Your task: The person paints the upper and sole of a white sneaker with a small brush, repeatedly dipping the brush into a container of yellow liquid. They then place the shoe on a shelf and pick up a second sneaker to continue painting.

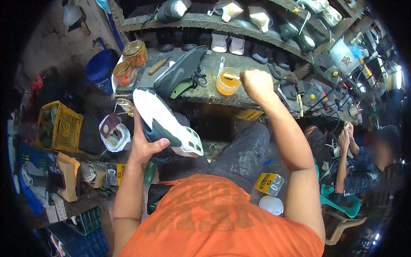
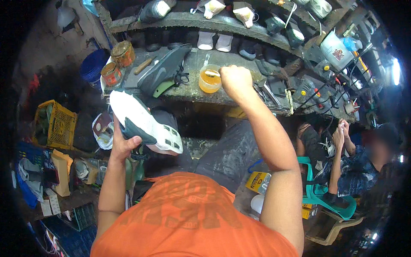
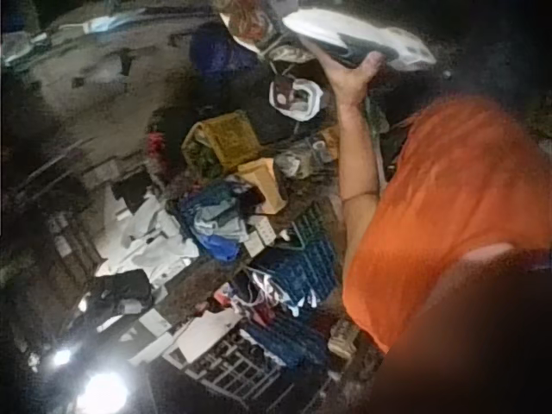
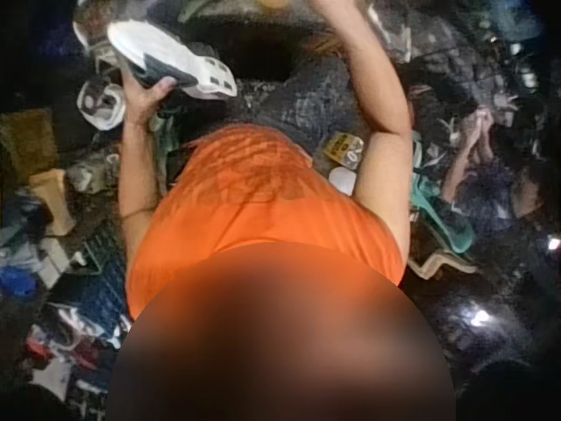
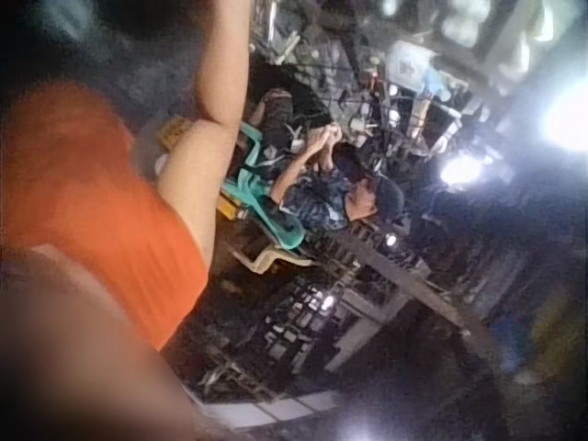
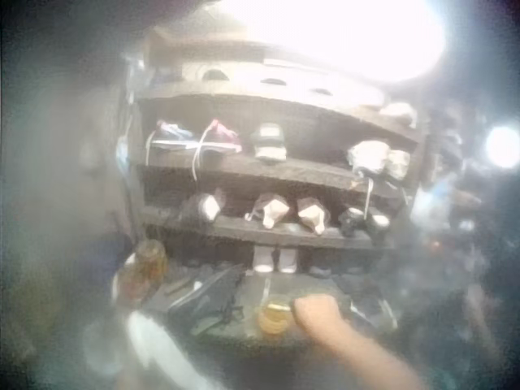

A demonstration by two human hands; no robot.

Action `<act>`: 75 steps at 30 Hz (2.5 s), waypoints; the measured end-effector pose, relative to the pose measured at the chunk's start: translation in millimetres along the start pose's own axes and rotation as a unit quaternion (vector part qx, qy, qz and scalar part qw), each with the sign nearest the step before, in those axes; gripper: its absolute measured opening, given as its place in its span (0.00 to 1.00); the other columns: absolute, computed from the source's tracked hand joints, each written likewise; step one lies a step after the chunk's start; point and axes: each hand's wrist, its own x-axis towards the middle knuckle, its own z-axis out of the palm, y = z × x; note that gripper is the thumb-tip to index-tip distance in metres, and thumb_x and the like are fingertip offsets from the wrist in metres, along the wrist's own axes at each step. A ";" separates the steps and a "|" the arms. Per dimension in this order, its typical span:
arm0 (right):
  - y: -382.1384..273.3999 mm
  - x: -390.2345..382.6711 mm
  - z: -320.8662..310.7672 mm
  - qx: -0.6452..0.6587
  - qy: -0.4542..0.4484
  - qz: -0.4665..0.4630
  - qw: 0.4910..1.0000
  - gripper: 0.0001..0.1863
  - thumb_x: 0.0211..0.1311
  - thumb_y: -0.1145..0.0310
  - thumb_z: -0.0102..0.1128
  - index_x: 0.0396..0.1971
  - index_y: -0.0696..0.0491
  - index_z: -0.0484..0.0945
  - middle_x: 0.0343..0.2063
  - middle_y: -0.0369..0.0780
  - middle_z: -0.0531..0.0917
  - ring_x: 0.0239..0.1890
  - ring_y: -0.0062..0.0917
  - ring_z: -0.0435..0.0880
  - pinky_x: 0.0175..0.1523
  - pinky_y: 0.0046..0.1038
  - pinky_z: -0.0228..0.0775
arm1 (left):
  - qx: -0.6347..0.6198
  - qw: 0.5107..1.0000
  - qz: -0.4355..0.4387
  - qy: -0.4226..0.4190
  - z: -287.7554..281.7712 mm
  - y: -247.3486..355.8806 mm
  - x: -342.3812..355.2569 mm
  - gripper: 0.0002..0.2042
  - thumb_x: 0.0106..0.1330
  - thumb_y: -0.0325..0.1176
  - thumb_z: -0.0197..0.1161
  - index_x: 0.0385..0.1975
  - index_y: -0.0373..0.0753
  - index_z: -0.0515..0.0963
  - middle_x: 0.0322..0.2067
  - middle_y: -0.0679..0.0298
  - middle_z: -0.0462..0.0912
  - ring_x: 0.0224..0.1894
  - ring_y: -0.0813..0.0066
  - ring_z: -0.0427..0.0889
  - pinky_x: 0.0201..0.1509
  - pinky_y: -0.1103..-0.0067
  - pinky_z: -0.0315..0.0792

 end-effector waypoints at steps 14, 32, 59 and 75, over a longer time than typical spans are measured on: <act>24.9 -38.3 41.0 0.441 0.006 0.120 0.889 0.15 0.63 0.58 0.67 0.40 0.53 0.89 0.33 0.44 0.89 0.38 0.31 0.89 0.46 0.35 0.77 | 0.184 0.980 0.072 -0.028 36.5 -14.0 7.6 0.79 0.23 0.39 0.94 0.78 0.41 0.39 0.71 0.52 0.59 0.71 0.59 0.65 0.75 0.64 0.61; 29.8 -62.5 39.9 0.650 -0.088 0.125 0.744 0.11 0.65 0.67 0.68 0.39 0.59 0.87 0.31 0.37 0.89 0.34 0.17 0.83 0.44 0.23 0.74 | 0.270 0.875 0.393 -0.085 45.8 -32.8 62.7 0.65 0.37 0.40 0.91 0.73 0.54 0.45 0.71 0.42 0.54 0.71 0.47 0.66 0.70 0.58 0.71; -28.0 -135.4 -48.8 0.632 0.153 -0.084 0.755 0.11 0.52 0.80 0.74 0.38 0.58 0.89 0.31 0.42 0.90 0.31 0.24 0.86 0.32 0.22 0.72 | 0.250 0.853 0.395 -0.230 50.0 22.7 70.4 0.27 0.59 0.30 0.73 0.57 0.61 0.73 0.65 0.51 0.72 0.68 0.44 0.73 0.72 0.43 0.63; -17.8 -128.4 -58.8 0.594 0.188 -0.123 0.773 0.13 0.49 0.83 0.73 0.38 0.59 0.89 0.31 0.43 0.88 0.32 0.25 0.87 0.37 0.24 0.77 | 0.310 0.797 0.451 -0.256 44.5 46.9 64.0 0.23 0.61 0.41 0.72 0.54 0.75 0.75 0.65 0.63 0.74 0.70 0.58 0.72 0.74 0.42 0.60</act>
